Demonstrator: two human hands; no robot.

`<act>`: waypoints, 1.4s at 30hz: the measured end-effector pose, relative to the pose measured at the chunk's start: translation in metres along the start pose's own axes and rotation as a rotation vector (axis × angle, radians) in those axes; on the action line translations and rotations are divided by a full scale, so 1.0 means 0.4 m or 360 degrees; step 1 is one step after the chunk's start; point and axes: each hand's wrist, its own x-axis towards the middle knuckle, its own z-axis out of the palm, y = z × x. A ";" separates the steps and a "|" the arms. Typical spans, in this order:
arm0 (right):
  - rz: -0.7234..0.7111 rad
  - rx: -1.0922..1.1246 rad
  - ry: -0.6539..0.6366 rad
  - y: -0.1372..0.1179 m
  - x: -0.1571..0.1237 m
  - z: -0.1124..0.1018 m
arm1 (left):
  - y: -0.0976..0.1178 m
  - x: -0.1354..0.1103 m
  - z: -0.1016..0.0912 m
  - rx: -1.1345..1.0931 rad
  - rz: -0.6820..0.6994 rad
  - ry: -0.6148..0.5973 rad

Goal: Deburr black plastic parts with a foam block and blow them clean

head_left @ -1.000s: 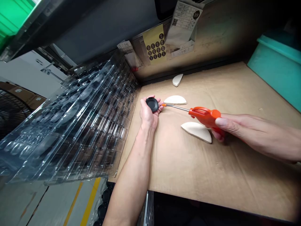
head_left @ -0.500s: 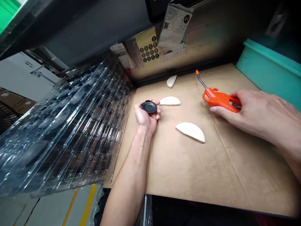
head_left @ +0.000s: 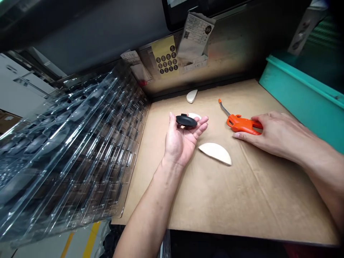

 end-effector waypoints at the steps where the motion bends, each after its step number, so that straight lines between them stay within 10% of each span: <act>1: -0.0007 0.0006 0.0045 -0.003 -0.001 0.003 | -0.001 -0.002 0.002 0.0001 0.0006 0.0000; 11: -0.0663 0.0703 0.0948 -0.081 -0.026 -0.017 | -0.001 -0.011 0.002 0.0055 0.0024 -0.0060; 42: -0.0807 0.0903 0.0126 -0.142 -0.065 -0.007 | -0.002 -0.031 -0.001 0.0195 0.0162 -0.0294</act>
